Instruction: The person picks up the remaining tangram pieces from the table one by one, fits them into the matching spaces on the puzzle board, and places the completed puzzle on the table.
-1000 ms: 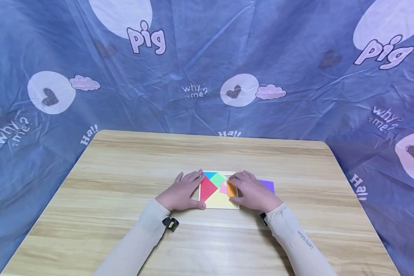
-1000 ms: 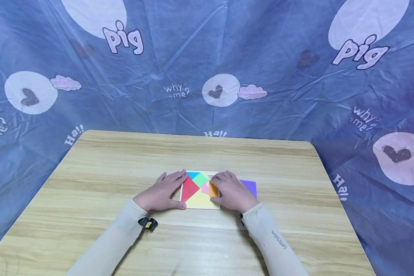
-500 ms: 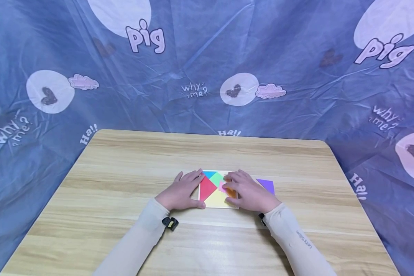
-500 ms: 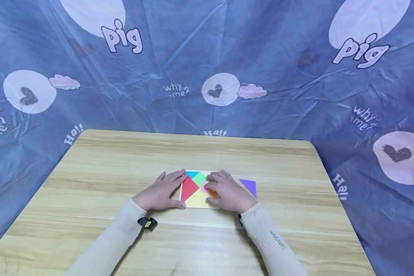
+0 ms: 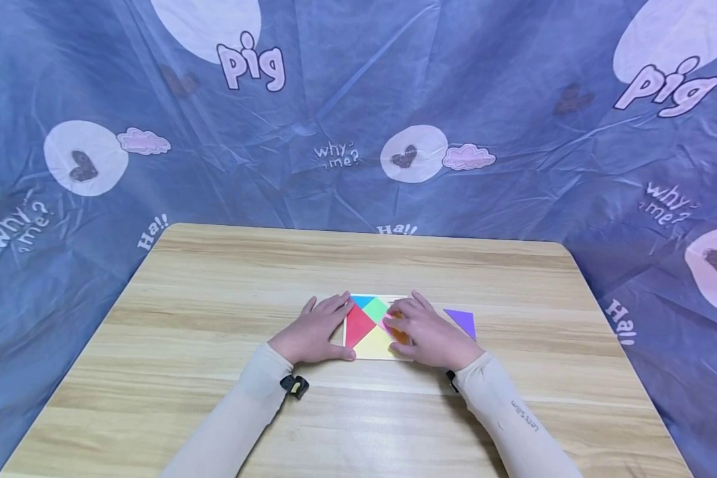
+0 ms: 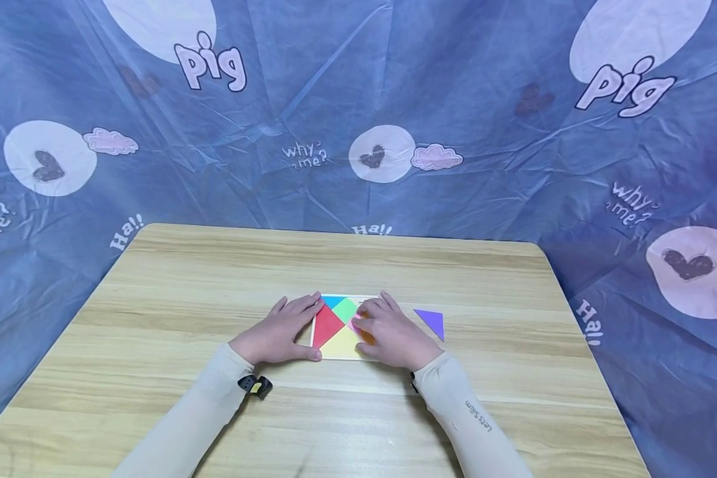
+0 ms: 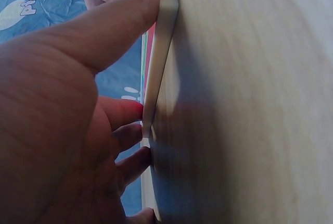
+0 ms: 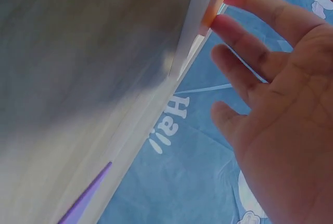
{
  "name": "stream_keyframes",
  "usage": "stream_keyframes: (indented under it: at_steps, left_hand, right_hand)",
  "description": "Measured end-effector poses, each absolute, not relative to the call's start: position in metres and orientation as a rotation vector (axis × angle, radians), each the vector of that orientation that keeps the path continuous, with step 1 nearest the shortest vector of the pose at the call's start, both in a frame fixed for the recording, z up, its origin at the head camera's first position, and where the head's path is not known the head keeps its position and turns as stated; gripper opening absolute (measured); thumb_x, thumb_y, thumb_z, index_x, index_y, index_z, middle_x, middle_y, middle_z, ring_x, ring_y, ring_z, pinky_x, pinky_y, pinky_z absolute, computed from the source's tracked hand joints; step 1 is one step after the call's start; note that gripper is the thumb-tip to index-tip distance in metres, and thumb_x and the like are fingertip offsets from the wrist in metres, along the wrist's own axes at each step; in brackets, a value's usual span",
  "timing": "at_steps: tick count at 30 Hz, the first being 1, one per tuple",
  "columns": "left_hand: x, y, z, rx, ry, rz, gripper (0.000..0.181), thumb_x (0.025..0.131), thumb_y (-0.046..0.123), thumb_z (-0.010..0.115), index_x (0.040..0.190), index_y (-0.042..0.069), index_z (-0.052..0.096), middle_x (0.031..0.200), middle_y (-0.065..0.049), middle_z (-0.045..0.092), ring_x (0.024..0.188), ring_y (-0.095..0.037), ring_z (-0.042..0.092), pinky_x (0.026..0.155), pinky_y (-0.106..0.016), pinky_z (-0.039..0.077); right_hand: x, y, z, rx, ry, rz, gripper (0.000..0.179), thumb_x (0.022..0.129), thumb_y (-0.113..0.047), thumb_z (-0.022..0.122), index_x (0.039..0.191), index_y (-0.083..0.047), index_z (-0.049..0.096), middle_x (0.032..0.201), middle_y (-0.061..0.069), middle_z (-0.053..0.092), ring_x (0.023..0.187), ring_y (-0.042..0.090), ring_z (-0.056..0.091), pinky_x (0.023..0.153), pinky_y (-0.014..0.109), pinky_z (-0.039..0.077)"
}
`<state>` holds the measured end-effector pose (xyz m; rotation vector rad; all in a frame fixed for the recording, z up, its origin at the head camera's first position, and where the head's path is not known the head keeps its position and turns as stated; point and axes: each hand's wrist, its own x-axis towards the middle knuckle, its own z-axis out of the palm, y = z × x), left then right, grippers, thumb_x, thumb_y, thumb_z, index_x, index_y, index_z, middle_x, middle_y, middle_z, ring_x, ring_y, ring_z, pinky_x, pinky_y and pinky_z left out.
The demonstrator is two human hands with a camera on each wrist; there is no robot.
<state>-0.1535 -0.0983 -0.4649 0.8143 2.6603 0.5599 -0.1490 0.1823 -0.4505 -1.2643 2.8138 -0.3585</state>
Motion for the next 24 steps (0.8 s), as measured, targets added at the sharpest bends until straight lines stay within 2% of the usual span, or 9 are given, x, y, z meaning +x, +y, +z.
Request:
stream_keyframes:
  at_steps: [6,14,24]
  left_hand:
    - [-0.152,-0.098,-0.463,0.801,2.661,0.561,0.105,0.086,0.061,0.076,0.163,0.008,0.029,0.172,-0.007,0.022,0.158,-0.029,0.02,0.126,-0.062,0.009]
    - [-0.152,-0.097,-0.462,0.79,2.652,0.566,0.104,0.086,0.06,0.076,0.164,0.009,0.028,0.172,-0.006,0.02,0.158,-0.029,0.02,0.126,-0.061,0.008]
    - [-0.152,-0.098,-0.461,0.783,2.654,0.553,0.105,0.086,0.061,0.075,0.164,0.009,0.027,0.173,-0.005,0.02,0.158,-0.028,0.018,0.126,-0.06,0.007]
  right_hand:
    - [-0.149,0.182,-0.451,-1.258,2.807,-0.432,0.045,0.091,-0.028,0.077,0.127,-0.001,0.071,0.125,0.01,0.062,0.123,0.03,0.054,0.123,0.061,0.022]
    - [-0.152,0.19,-0.45,-1.073,2.815,-0.513,0.055,0.089,-0.02,0.081,0.138,-0.003,0.062,0.138,0.013,0.06,0.134,0.033,0.053,0.124,0.056,0.025]
    - [-0.152,0.192,-0.448,-1.076,2.794,-0.491,0.037,0.09,-0.022,0.08,0.122,-0.006,0.07,0.133,0.014,0.062,0.132,0.034,0.054,0.124,0.06,0.023]
